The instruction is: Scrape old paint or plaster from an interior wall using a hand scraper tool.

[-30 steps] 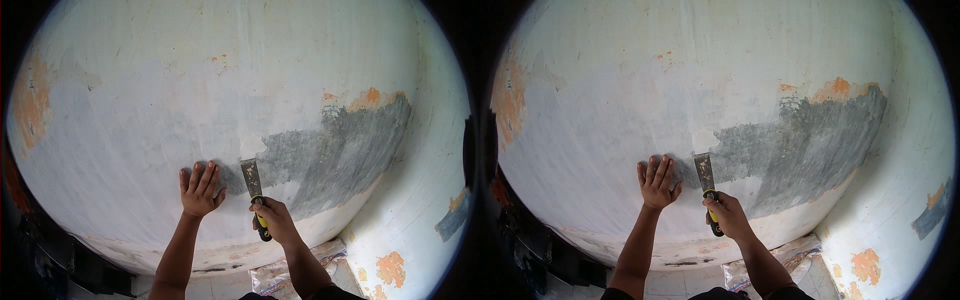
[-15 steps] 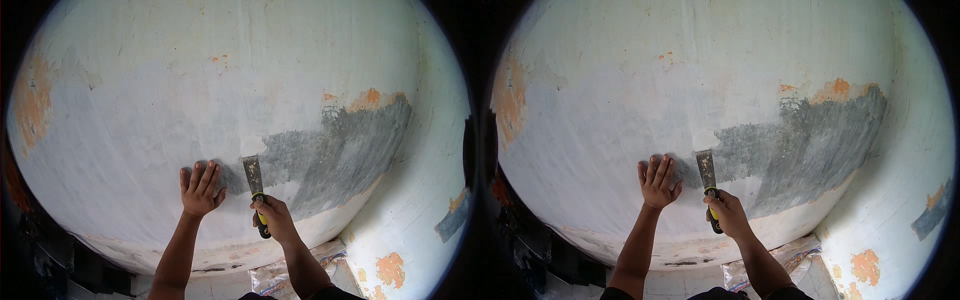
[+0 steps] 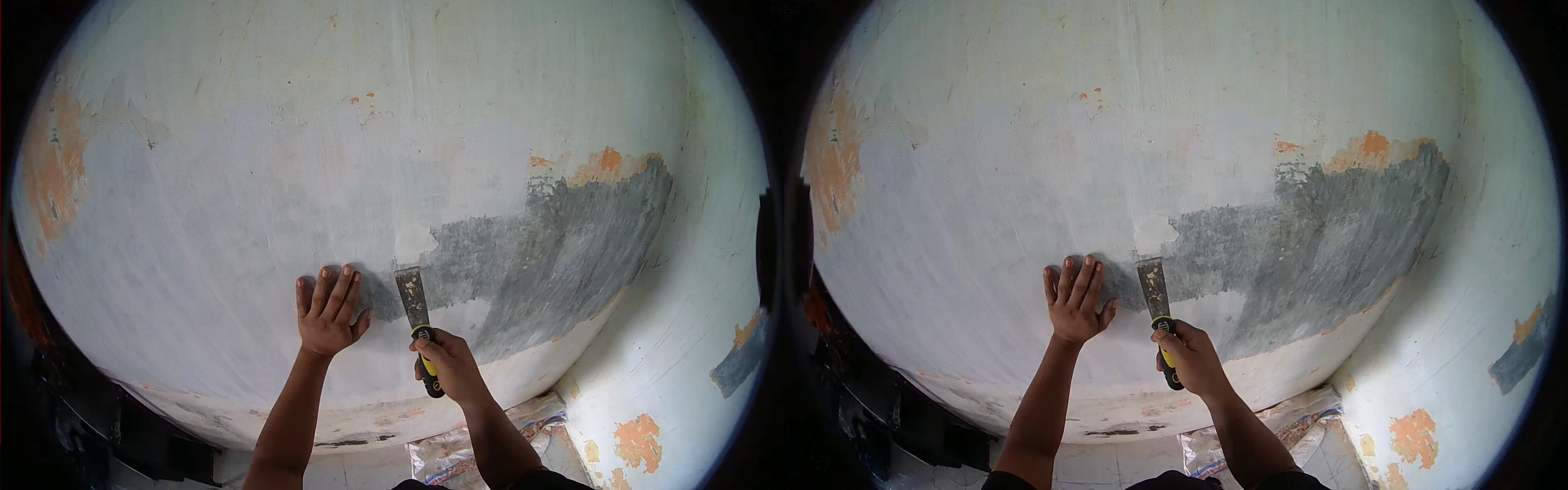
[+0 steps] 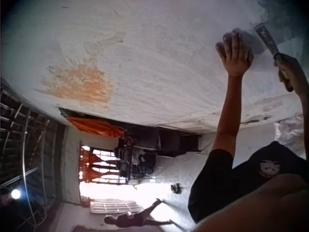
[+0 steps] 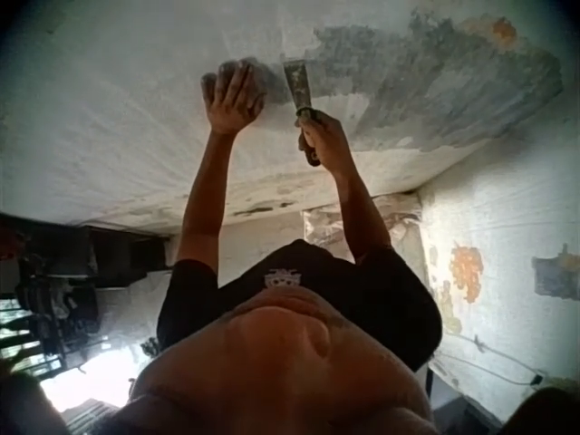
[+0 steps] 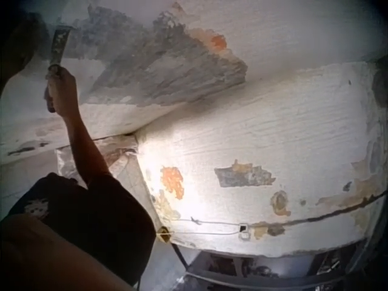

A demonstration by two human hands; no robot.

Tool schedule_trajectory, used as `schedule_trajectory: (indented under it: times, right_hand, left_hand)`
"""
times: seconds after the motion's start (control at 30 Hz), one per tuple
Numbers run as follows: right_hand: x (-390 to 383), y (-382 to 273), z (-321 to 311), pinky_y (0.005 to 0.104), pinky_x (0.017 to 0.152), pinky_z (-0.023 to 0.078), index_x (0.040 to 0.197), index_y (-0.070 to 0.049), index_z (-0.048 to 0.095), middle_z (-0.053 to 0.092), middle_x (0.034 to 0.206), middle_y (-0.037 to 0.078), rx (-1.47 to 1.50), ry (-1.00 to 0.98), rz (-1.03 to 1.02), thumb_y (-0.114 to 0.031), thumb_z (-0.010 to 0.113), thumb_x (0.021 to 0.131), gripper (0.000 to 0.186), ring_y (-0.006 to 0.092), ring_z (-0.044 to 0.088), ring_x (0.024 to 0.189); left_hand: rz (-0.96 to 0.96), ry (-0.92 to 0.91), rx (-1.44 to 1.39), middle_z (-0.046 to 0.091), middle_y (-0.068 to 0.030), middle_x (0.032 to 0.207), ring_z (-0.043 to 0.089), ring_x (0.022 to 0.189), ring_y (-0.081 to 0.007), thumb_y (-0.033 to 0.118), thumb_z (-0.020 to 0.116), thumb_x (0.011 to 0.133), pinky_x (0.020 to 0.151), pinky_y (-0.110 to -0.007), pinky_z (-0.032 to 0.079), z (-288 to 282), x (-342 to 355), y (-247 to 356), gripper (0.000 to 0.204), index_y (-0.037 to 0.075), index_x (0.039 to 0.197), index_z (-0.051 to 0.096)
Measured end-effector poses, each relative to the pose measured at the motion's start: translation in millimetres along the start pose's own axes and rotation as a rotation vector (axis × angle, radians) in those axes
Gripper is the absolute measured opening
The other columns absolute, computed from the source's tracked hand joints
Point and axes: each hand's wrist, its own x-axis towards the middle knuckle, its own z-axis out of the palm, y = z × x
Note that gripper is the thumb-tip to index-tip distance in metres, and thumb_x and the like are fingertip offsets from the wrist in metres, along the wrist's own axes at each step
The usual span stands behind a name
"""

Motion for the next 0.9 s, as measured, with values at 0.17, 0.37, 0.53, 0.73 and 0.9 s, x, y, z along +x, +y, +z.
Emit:
schedule_trajectory:
  times: [0.17,0.37,0.53,0.73,0.9]
  right_hand:
    - [1,-3,1,0.0269,0.055,0.047,0.095,0.001,0.062,0.060,0.077,0.004,0.027,-0.002,-0.006,-0.022,0.057,0.098,0.024,0.0135,0.061,0.060]
    - [2,-3,-6,0.0271,0.055,0.047,0.097,0.001,0.062,0.060,0.076,0.004,0.014,0.004,-0.039,-0.022,0.057,0.098,0.023,0.0134,0.061,0.059]
    - [3,1,-10,0.0277,0.056,0.047,0.100,0.001,0.061,0.062,0.081,0.005,0.004,-0.025,-0.002,-0.022,0.057,0.097,0.023,0.0138,0.061,0.060]
    - [3,-6,-2,0.0260,0.055,0.046,0.098,0.000,0.061,0.061,0.080,0.003,-0.012,-0.006,0.011,-0.024,0.057,0.098,0.024,0.0121,0.061,0.061]
    - [0,-3,-9,0.0246,0.054,0.044,0.095,-0.001,0.061,0.060,0.073,0.002,-0.029,-0.011,0.037,-0.026,0.057,0.098,0.026,0.0104,0.060,0.060]
  left_hand:
    - [-0.005,-0.012,0.007,0.050,-0.0067,0.145,0.038,0.140,-0.0326,0.048,0.046,0.094,0.116,-0.058,0.018,-1,-1,-2,0.054,0.011,0.130,0.062]
    - [0.003,-0.026,-0.005,0.048,-0.0064,0.147,0.038,0.140,-0.0327,0.048,0.047,0.094,0.116,-0.059,0.017,0,0,1,0.055,0.011,0.132,0.060]
    - [-0.010,-0.032,-0.009,0.048,-0.0059,0.147,0.037,0.140,-0.0329,0.048,0.049,0.093,0.116,-0.060,0.017,0,-1,1,0.055,0.012,0.134,0.059]
    - [-0.009,-0.046,0.004,0.048,-0.0060,0.147,0.038,0.140,-0.0330,0.048,0.048,0.093,0.116,-0.059,0.017,-4,-2,-2,0.056,0.012,0.134,0.059]
    - [-0.005,-0.026,-0.002,0.049,-0.0062,0.146,0.038,0.140,-0.0330,0.048,0.047,0.093,0.116,-0.059,0.017,1,0,1,0.055,0.011,0.133,0.059]
